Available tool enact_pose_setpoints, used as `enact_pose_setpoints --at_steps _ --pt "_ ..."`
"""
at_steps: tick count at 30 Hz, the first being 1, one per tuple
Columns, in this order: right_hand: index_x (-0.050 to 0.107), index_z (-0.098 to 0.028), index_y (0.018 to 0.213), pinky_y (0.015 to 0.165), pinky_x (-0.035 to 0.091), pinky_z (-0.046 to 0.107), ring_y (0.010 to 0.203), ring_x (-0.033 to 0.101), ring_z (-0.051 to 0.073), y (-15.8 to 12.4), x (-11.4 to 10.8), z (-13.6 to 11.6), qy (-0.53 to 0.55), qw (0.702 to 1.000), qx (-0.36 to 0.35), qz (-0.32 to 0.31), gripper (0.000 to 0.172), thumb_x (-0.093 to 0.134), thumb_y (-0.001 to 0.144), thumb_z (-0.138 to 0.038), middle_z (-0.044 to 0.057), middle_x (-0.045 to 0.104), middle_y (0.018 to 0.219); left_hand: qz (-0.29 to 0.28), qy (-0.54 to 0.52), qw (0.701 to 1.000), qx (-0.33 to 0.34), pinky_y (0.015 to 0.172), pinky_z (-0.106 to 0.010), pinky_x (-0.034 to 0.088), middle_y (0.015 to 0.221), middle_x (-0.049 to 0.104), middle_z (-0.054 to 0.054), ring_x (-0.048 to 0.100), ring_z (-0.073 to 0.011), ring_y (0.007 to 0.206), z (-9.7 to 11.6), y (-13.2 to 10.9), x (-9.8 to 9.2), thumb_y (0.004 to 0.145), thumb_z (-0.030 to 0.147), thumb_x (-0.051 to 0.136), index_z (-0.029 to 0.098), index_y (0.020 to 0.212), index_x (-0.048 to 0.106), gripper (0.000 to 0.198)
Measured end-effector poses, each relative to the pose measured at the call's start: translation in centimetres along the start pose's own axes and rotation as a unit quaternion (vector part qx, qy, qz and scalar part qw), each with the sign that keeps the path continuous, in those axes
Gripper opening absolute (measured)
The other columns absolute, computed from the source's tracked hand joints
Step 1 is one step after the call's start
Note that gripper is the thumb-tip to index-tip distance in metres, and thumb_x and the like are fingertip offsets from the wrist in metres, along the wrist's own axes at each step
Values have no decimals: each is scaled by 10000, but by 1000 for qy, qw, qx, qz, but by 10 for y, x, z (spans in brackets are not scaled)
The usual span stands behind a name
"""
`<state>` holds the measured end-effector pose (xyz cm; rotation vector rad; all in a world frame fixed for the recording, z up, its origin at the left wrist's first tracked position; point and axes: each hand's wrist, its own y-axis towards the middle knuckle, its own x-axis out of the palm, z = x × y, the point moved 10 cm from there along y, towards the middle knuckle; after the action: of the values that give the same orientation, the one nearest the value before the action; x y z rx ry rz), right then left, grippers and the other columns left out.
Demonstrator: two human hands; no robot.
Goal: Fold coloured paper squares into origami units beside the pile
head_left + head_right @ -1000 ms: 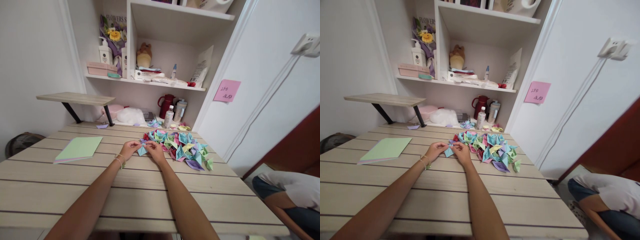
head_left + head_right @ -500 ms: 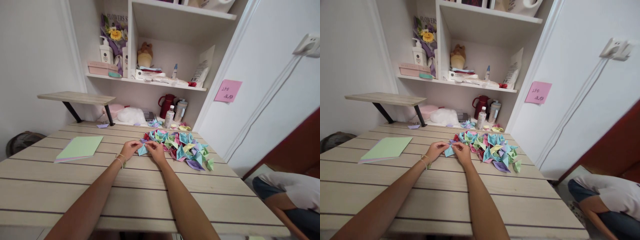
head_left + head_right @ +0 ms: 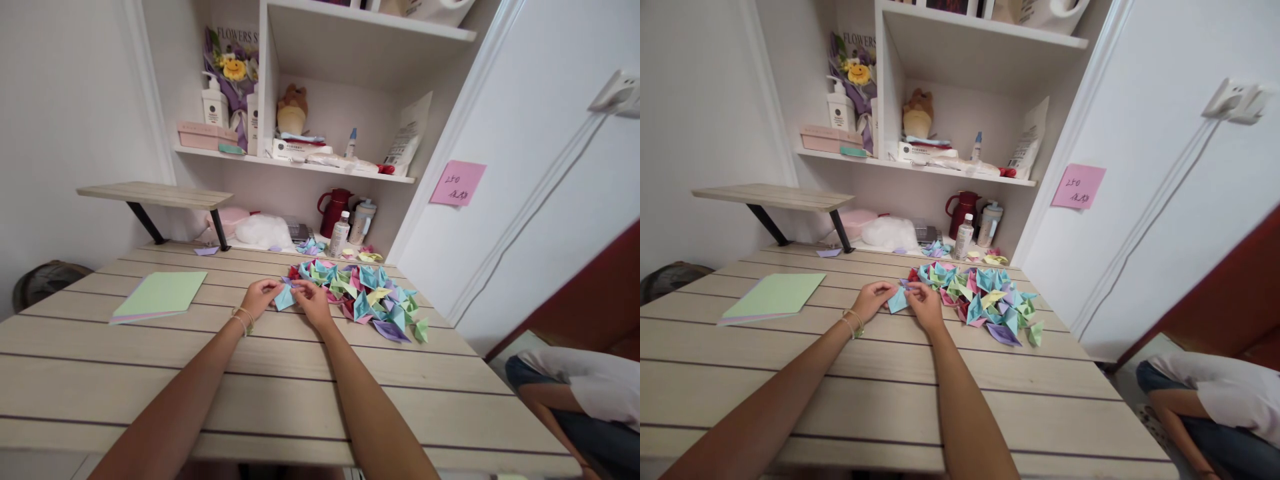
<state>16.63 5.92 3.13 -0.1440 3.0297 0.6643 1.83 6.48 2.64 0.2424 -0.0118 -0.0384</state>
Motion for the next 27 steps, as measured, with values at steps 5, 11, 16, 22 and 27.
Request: enact_pose_setpoints --at_steps 5,11,16,22,27 --pt "614 -186 978 604 477 269 676 599 157 -2 9 -4 29 999 -8 -44 342 645 662 -312 50 657 792 54 -65 996 -9 417 -202 461 605 608 0 546 -99 467 -5 3 -14 539 378 746 131 766 567 380" --pt "662 -167 926 623 472 273 671 596 153 -1 10 2 25 998 5 -55 341 682 633 -340 47 660 770 54 -110 992 -27 496 -195 496 728 643 -40 587 -99 562 -10 5 -15 518 337 766 104 776 602 385" --pt "673 -174 902 658 476 294 702 605 171 1 1 5 37 999 12 -22 346 684 630 -388 53 672 777 36 -124 991 -40 566 -229 522 811 668 -72 617 -124 633 -8 4 -11 507 293 781 103 834 625 409" --pt "676 -177 866 684 484 316 725 613 186 2 0 4 54 998 14 -12 336 695 616 -401 61 680 810 44 -99 993 -36 616 -272 529 722 679 -54 619 -133 598 -7 2 -11 485 307 788 99 747 653 360" --pt "672 -179 822 683 480 299 700 606 166 1 -4 -2 81 997 2 7 287 672 644 -404 41 674 781 16 -72 997 -26 748 -302 507 814 704 -79 642 -180 729 0 0 -7 465 284 800 108 790 693 385"
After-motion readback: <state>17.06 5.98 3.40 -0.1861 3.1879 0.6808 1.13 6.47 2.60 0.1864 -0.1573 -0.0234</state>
